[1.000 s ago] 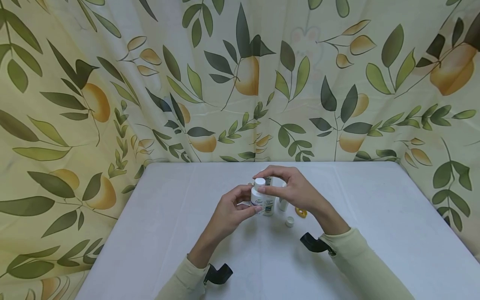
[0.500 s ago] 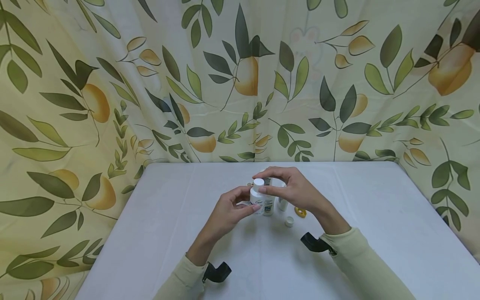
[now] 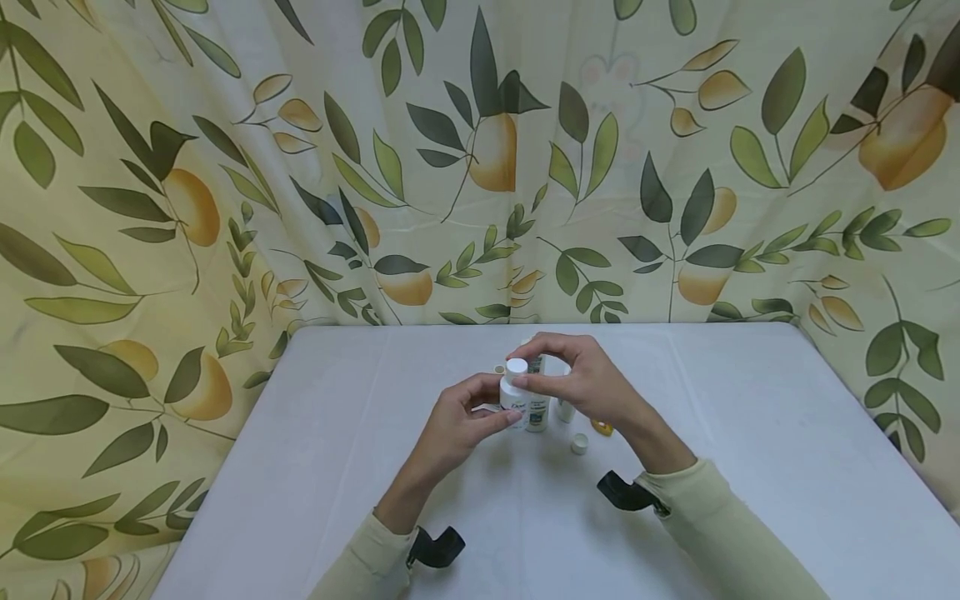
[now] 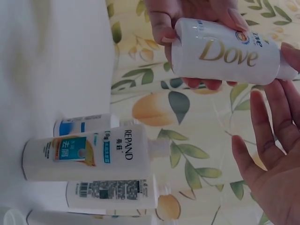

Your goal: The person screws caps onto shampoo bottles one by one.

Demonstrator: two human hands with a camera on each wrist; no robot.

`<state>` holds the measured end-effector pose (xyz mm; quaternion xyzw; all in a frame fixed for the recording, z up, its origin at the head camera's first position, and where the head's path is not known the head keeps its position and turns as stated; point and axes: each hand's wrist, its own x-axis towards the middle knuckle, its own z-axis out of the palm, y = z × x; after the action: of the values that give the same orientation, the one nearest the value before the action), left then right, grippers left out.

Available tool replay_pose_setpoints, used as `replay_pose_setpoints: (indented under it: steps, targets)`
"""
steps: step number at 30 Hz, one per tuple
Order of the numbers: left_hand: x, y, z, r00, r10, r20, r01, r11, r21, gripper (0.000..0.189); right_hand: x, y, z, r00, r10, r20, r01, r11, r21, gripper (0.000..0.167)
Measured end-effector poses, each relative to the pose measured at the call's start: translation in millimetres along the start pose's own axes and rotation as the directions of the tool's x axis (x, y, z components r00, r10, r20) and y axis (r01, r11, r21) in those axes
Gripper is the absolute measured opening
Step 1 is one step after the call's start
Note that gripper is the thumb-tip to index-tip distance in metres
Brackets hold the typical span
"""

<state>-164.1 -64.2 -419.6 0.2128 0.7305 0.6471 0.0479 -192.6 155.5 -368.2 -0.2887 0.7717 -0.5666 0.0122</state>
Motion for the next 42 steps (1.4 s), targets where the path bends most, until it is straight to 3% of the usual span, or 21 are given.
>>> replay_pose_setpoints:
  steps: [12, 21, 33, 42]
  targets:
    - [-1.3, 0.4, 4.5, 0.996, 0.042, -0.077, -0.038, 0.998, 0.042, 0.039, -0.7, -4, 8, 0.997, -0.008, -0.080, 0.006, 1.000, -0.029, 0.017]
    - [-1.8, 1.0, 8.2, 0.989, 0.047, -0.139, -0.033, 0.994, 0.103, 0.039, 0.4, -1, 12, 0.990, -0.037, -0.138, 0.027, 0.997, -0.075, 0.015]
    - [-0.8, 0.4, 4.7, 0.993, 0.006, -0.116, 0.008, 0.993, 0.118, 0.042, 0.6, 1, 11, 0.994, 0.077, -0.077, -0.081, 0.995, -0.050, 0.024]
    - [-1.3, -3.5, 1.1, 0.995, 0.004, -0.102, 0.006, 0.995, 0.100, 0.043, 0.9, 1, 9, 0.989, 0.145, -0.027, -0.145, 0.989, -0.009, 0.024]
